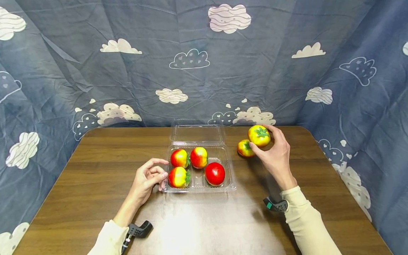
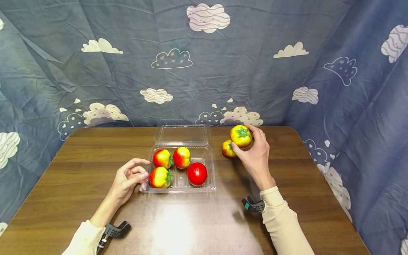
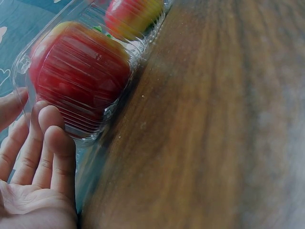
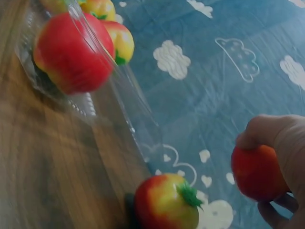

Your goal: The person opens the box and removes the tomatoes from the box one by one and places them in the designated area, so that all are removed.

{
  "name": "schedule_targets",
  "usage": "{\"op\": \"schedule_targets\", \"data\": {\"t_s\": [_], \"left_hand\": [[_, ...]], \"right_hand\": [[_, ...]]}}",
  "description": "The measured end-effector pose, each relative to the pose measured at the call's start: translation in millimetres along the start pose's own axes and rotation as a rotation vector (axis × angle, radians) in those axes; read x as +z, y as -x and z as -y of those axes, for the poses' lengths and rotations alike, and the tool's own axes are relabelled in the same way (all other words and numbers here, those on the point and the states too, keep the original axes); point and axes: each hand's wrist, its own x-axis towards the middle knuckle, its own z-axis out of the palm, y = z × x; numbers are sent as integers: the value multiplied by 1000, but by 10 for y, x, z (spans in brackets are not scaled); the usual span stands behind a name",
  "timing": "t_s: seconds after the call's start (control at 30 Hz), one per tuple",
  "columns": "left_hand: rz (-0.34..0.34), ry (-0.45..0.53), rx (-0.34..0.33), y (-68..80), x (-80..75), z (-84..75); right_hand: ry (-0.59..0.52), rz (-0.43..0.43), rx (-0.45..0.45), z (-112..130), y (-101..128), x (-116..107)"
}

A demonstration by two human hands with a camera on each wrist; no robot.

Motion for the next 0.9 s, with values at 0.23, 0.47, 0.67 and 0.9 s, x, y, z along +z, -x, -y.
{"op": "schedule_targets", "data": {"t_s": [0.23, 0.47, 0.67, 0.9], "left_hand": [[-6, 8, -14, 1, -2, -12], [-1, 12, -8, 17, 14, -8], [2, 11, -6, 20, 18, -7], [-8, -3, -10, -3, -3, -12]], "right_hand": [[25, -33, 83, -177, -45, -100], [13, -66, 155, -317, -35, -133], [50, -42, 195, -427, -34, -168], [90, 17, 257, -531, -70, -163]]}}
